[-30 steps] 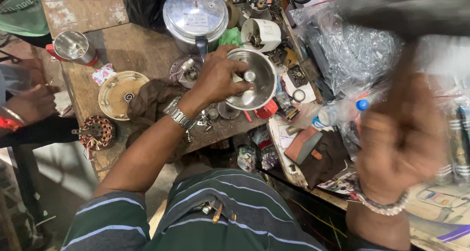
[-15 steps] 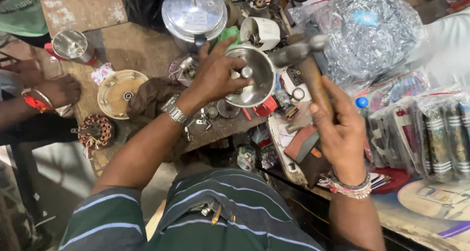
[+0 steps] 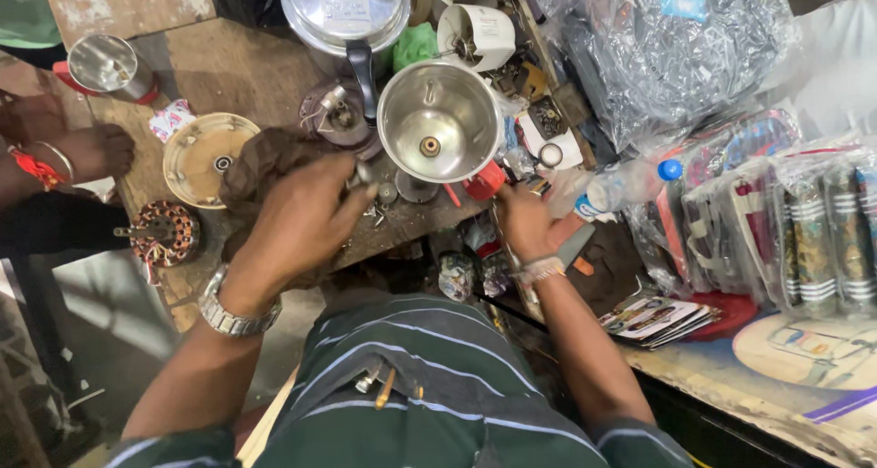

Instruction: The person repairs a blender jar by hammering a metal part onto the jar base, cleaning the components with a cloth, and reassembling the blade assembly using a tool. They handle a metal jar, a blade unit, a cloth, and small metal components on a cluttered workshop table.

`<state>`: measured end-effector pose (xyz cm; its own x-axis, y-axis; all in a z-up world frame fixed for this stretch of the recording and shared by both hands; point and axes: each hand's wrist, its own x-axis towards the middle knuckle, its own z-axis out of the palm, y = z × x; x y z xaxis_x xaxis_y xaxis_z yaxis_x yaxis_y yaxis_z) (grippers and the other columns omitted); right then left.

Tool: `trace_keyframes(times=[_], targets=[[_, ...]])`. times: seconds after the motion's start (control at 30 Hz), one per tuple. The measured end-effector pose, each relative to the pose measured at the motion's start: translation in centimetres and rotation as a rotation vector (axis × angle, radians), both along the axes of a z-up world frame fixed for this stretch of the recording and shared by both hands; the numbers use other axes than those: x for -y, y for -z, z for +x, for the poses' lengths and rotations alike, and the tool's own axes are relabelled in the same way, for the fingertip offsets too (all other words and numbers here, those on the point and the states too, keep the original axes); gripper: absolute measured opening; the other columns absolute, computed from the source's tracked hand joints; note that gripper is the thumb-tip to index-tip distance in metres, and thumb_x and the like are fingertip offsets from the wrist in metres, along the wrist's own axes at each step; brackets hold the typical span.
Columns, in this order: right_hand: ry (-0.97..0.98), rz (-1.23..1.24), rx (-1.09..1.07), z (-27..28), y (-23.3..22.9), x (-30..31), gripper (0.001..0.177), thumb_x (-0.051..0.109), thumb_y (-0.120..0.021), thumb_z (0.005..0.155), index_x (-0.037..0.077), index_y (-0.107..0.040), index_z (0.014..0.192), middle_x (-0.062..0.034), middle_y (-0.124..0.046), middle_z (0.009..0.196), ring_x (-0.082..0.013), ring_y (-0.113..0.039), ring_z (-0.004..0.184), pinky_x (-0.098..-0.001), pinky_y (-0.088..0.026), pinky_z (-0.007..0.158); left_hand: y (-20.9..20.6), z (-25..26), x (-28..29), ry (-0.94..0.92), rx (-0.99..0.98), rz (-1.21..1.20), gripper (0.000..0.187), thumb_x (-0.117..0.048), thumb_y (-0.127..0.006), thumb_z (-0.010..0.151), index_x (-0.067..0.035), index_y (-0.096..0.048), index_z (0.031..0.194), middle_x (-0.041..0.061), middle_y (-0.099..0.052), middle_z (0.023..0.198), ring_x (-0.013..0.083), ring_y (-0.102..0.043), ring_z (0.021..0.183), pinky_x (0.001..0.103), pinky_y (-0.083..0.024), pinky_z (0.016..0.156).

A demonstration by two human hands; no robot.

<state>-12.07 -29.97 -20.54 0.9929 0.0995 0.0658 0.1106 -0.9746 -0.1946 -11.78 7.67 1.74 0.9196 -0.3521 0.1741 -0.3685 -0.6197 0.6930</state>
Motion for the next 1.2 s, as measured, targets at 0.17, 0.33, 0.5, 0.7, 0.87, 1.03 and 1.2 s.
trace_keyframes(times=[0.17,0.33,0.5,0.7,0.87,1.03,1.2], targets=[[-0.171,-0.035,0.011,1.6,4.0,-2.5,0.039,0.017,-0.066,0.090,0.019,-0.068,0.129,-0.0160,-0.066,0.092,-0.0367,-0.065,0.085,-0.0503,-0.050,0.078,10.1,-3.2,1.3,0.132,-0.233,0.286,0.024,-0.016,-0.072,0.083,-0.004,-0.068,0.104,0.023,-0.068,0.097,0.0420,-0.065,0.094,0.053,-0.053,0.081],[-0.217,0.186,0.239,-0.8,3.3,-4.5,0.038,0.028,-0.064,0.090,0.012,-0.065,0.124,-0.0212,-0.068,0.113,-0.0360,-0.067,0.097,-0.0501,-0.047,0.077,16.5,-4.6,5.0,0.280,-0.130,0.249,0.031,-0.013,-0.065,0.081,-0.015,-0.074,0.111,0.018,-0.068,0.097,0.0375,-0.066,0.096,0.051,-0.053,0.078],[0.248,1.556,-1.018,-5.5,5.2,-2.9,0.052,0.046,-0.045,0.110,-0.001,-0.066,0.117,-0.0098,-0.064,0.098,-0.0241,-0.069,0.090,-0.0412,-0.066,0.076,15.8,-3.4,10.3,0.546,0.198,0.088,0.022,-0.015,-0.058,0.089,-0.012,-0.071,0.107,0.015,-0.064,0.101,0.0339,-0.062,0.100,0.048,-0.050,0.086],[0.264,0.975,-0.356,-1.3,8.2,1.0,0.024,0.023,-0.057,0.109,0.001,-0.064,0.114,-0.0131,-0.067,0.086,-0.0309,-0.059,0.074,-0.0430,-0.044,0.064,13.2,-3.0,9.5,0.421,0.378,-0.060,0.023,-0.013,-0.068,0.084,-0.007,-0.068,0.106,0.011,-0.065,0.106,0.0309,-0.060,0.104,0.046,-0.048,0.092],[0.046,0.224,-0.041,7.5,5.8,1.1,0.043,0.021,-0.058,0.098,0.007,-0.059,0.138,-0.0262,-0.066,0.108,-0.0441,-0.067,0.090,-0.0513,-0.052,0.076,12.5,-5.5,6.4,0.225,0.177,0.008,0.031,-0.010,-0.077,0.082,-0.006,-0.071,0.112,0.015,-0.065,0.109,0.0330,-0.061,0.102,0.044,-0.052,0.084],[-0.098,-0.044,0.121,9.6,3.5,-4.0,0.040,0.029,-0.062,0.090,0.010,-0.064,0.125,-0.0209,-0.067,0.108,-0.0392,-0.067,0.091,-0.0488,-0.052,0.074,11.9,-7.3,4.8,-0.026,0.240,-0.101,0.031,-0.008,-0.075,0.083,-0.005,-0.070,0.114,0.019,-0.065,0.121,0.0335,-0.064,0.101,0.044,-0.054,0.084],[-0.190,0.108,-0.028,11.4,4.3,-6.5,0.036,0.026,-0.065,0.090,0.008,-0.066,0.120,-0.0188,-0.068,0.103,-0.0364,-0.067,0.087,-0.0471,-0.051,0.070,11.8,-7.9,4.2,-0.173,0.151,-0.165,0.031,-0.012,-0.078,0.087,-0.004,-0.069,0.116,0.015,-0.068,0.117,0.0331,-0.067,0.103,0.042,-0.056,0.086]])
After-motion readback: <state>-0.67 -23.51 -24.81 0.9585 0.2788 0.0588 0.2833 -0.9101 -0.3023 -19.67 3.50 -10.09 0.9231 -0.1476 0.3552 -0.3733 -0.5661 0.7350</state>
